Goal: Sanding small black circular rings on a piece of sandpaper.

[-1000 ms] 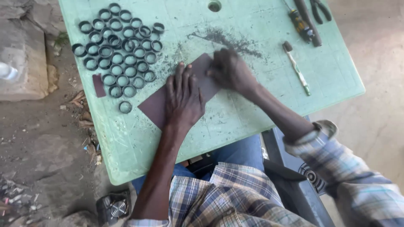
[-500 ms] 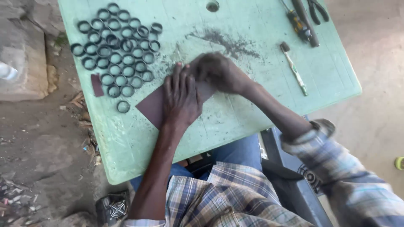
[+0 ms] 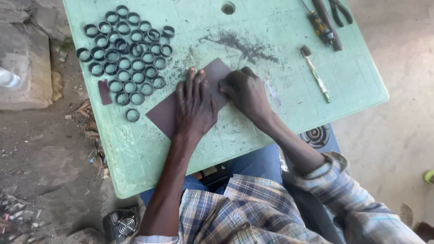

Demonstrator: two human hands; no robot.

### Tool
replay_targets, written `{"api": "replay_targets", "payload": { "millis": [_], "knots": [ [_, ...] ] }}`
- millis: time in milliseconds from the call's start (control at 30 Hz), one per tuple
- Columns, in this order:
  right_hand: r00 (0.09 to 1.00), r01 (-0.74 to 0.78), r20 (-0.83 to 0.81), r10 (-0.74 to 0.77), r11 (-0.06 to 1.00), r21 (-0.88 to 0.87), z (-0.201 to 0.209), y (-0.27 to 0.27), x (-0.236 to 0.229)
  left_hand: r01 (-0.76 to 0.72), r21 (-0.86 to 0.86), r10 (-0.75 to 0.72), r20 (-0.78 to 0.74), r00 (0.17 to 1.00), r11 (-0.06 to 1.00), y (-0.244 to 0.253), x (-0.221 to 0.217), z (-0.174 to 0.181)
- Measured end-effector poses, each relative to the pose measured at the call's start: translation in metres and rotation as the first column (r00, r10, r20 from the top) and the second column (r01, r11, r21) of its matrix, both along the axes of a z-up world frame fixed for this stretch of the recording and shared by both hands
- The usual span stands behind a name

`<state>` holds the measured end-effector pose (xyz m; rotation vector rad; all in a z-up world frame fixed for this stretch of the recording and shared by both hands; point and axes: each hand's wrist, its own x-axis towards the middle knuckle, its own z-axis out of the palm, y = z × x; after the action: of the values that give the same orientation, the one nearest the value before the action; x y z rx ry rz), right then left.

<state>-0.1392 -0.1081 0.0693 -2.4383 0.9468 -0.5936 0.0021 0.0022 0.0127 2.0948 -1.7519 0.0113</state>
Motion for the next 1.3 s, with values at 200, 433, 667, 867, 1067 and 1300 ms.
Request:
{"api": "replay_targets", "payload": {
  "millis": [200, 433, 667, 867, 1067, 1300],
  "knots": [
    [0.949, -0.306, 0.054, 0.311, 0.949, -0.077, 0.012, 0.002, -0.009, -0.001, -0.013, 0.001, -0.046, 0.999, 1.000, 0.000, 0.001, 0.005],
    [0.975, -0.182, 0.111, 0.194, 0.977, -0.111, 0.004, -0.027, 0.018, -0.017, 0.044, 0.015, 0.058, 0.998, 0.999, 0.003, 0.001, 0.007],
    [0.989, -0.140, 0.034, 0.145, 0.983, -0.120, -0.022, -0.053, 0.022, -0.008, 0.037, 0.007, 0.049, 0.999, 0.999, 0.000, 0.003, 0.000],
    [0.939, -0.327, 0.053, 0.340, 0.930, -0.169, 0.008, -0.028, 0.001, 0.023, -0.017, -0.024, -0.014, 1.000, 1.000, -0.002, 0.003, 0.012],
    [0.979, -0.202, 0.012, 0.205, 0.969, -0.142, -0.023, -0.046, 0.021, 0.017, 0.009, -0.017, 0.042, 0.999, 1.000, 0.002, -0.005, -0.005],
    [0.984, -0.177, -0.050, 0.171, 0.974, -0.144, -0.010, -0.017, -0.001, 0.013, -0.020, -0.012, 0.063, 0.998, 1.000, -0.003, 0.001, -0.007]
  ]
}}
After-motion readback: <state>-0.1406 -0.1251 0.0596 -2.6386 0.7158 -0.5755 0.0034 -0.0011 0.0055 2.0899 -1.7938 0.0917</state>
